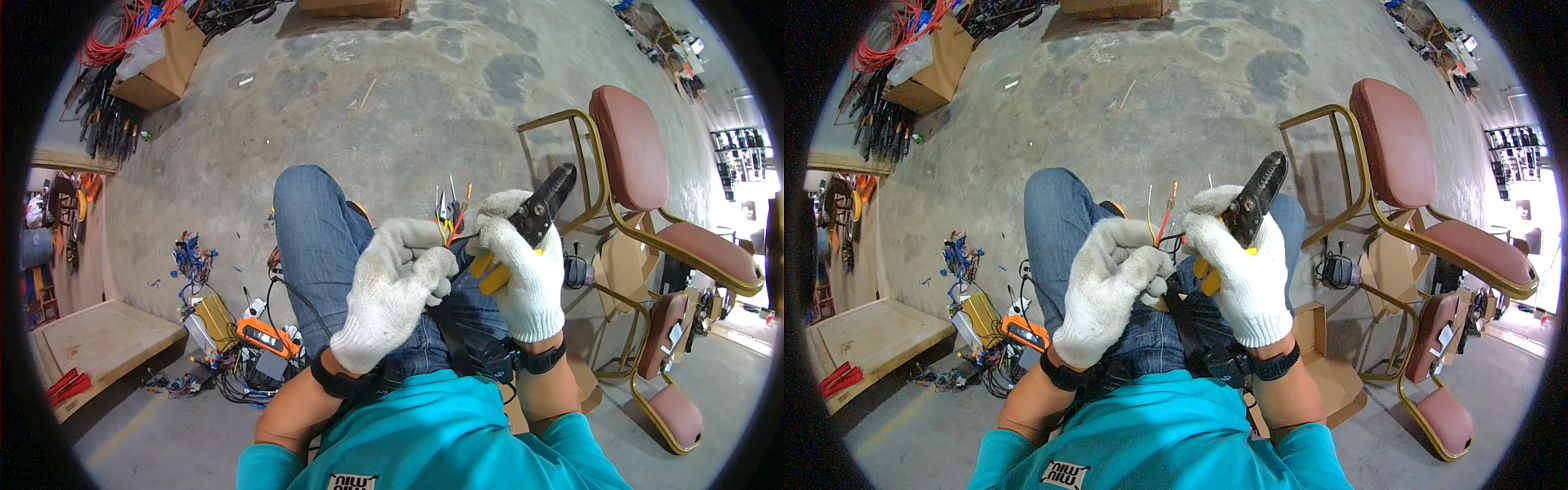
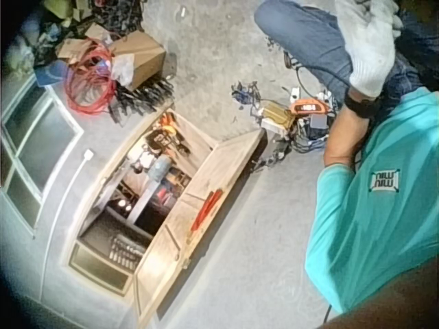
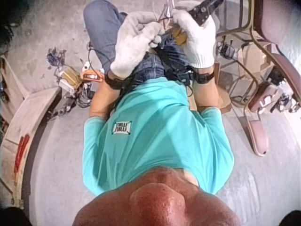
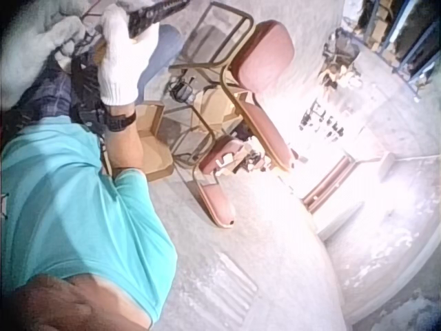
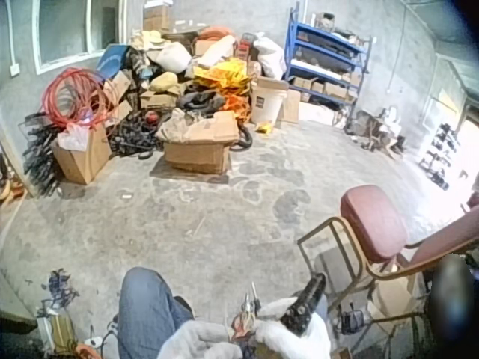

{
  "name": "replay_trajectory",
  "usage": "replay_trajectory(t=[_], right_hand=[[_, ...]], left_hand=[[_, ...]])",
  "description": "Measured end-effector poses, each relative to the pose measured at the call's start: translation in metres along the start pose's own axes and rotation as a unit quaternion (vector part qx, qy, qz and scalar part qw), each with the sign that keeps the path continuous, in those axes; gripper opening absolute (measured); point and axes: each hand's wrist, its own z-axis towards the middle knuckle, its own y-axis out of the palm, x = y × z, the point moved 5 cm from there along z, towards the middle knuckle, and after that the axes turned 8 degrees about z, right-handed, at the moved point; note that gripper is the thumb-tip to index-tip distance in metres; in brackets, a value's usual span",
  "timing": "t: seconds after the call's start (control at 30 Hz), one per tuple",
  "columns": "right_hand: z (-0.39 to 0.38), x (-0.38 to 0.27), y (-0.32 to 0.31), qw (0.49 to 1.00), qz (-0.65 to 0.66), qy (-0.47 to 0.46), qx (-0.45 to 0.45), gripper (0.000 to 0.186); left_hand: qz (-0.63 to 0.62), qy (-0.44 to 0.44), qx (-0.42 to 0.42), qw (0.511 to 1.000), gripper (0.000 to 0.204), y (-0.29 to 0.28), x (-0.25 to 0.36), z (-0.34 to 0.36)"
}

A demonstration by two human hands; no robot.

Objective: Strip electrical wires and inspect an electronic power brick and connector.

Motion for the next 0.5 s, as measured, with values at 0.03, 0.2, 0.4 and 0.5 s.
replay_trajectory(t=[0.03,0.2,0.4,0.5], right_hand=[[0.0003,0.0005,-0.0009,1.0,0.0,-0.001,0.001,0.028],[-0.0002,0.0002,-0.0011,1.0,0.023,0.011,-0.01,0.028],[-0.0016,-0.0036,0.001,1.0,-0.017,0.0,-0.026,0.026],[-0.001,-0.0051,0.0024,0.999,-0.048,-0.013,-0.012,0.027]], left_hand=[[0.0,0.0,-0.001,1.0,0.03,0.0021,-0.0007,-0.0002],[-0.011,0.08,0.049,0.996,0.036,0.0005,0.0021,-0.0026],[0.031,0.082,0.02,0.996,0.033,0.0,0.0004,-0.0012],[0.058,0.093,0.02,0.994,0.031,0.0003,0.0037,-0.0009]])
